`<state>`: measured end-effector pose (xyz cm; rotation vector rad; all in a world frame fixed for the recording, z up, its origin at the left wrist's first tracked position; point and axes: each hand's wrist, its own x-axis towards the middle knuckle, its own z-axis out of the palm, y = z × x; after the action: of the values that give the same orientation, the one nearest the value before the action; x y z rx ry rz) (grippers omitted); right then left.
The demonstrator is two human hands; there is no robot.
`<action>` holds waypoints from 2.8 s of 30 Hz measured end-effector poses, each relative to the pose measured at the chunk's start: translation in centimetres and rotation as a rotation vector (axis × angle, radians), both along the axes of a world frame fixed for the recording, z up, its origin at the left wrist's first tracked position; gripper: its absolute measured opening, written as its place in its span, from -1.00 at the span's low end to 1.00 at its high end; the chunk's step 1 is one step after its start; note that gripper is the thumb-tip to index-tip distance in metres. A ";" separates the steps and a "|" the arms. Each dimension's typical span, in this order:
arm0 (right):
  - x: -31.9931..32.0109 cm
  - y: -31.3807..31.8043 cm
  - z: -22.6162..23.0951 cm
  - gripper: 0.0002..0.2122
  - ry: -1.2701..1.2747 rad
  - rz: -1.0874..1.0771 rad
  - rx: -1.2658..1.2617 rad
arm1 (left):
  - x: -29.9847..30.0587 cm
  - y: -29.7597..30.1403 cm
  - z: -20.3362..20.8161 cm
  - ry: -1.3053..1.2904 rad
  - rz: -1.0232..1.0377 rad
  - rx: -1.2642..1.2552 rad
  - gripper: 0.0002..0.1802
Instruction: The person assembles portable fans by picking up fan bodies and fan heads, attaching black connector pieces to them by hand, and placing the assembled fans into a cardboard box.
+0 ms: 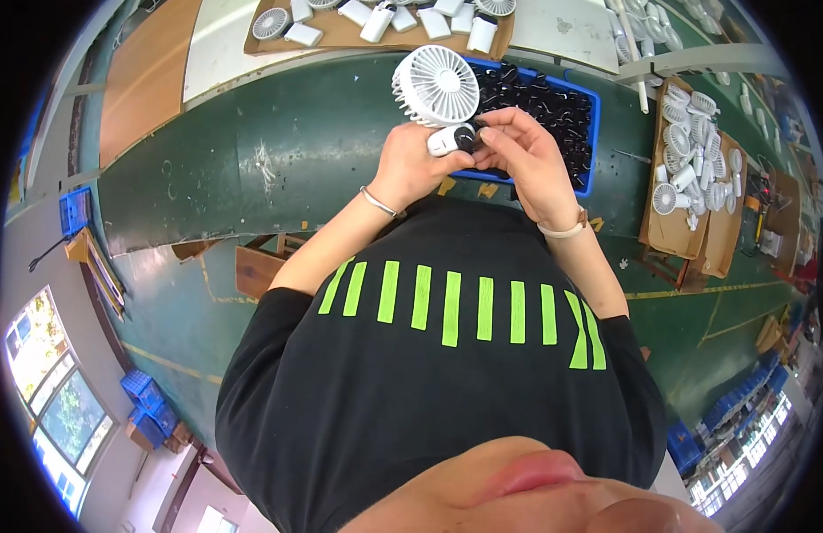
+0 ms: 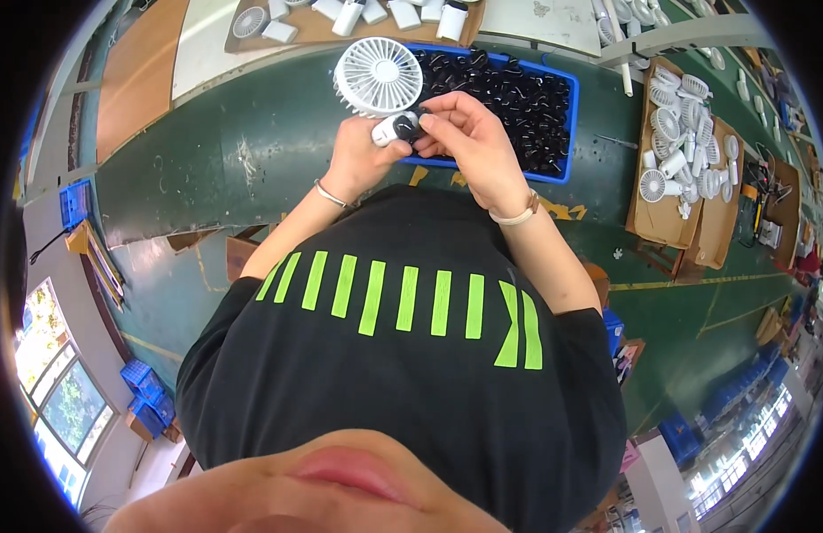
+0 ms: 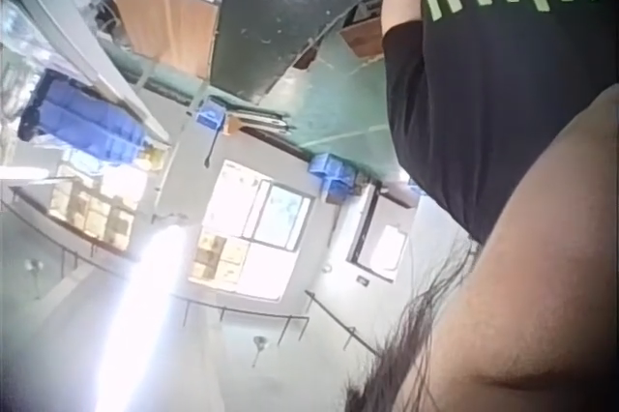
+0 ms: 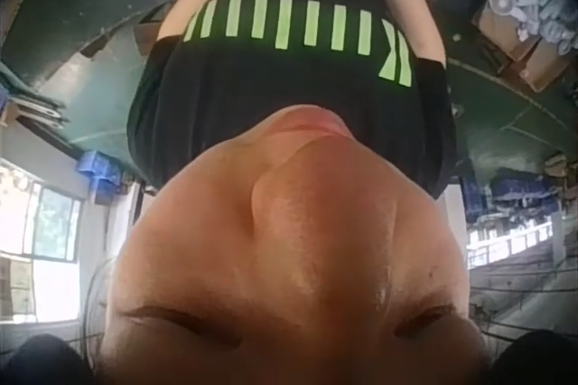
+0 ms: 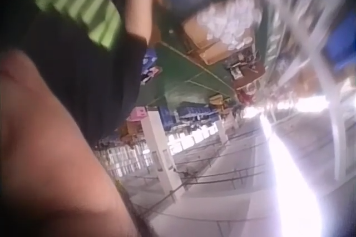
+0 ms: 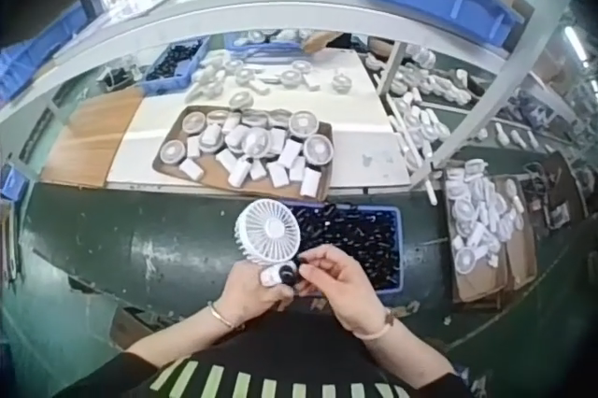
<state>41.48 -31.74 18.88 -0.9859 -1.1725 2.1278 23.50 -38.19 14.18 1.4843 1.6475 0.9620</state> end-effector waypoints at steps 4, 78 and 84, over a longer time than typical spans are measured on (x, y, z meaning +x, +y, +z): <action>-1.1 -0.5 -0.2 -0.85 -0.018 0.044 0.078 | -0.8 -0.4 0.5 0.112 -0.019 0.048 -0.58; -1.9 22.5 -16.5 -0.76 -0.982 -0.168 1.051 | -19.3 14.9 -11.9 1.033 0.239 -0.211 -0.45; -5.3 27.0 -18.7 -0.65 -1.038 0.076 0.870 | -17.0 10.0 -13.5 0.975 0.164 -0.060 -0.83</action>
<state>36.18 -4.75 0.13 -1.5887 -2.3150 0.7962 6.53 -28.20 0.72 1.9441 2.4570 0.2145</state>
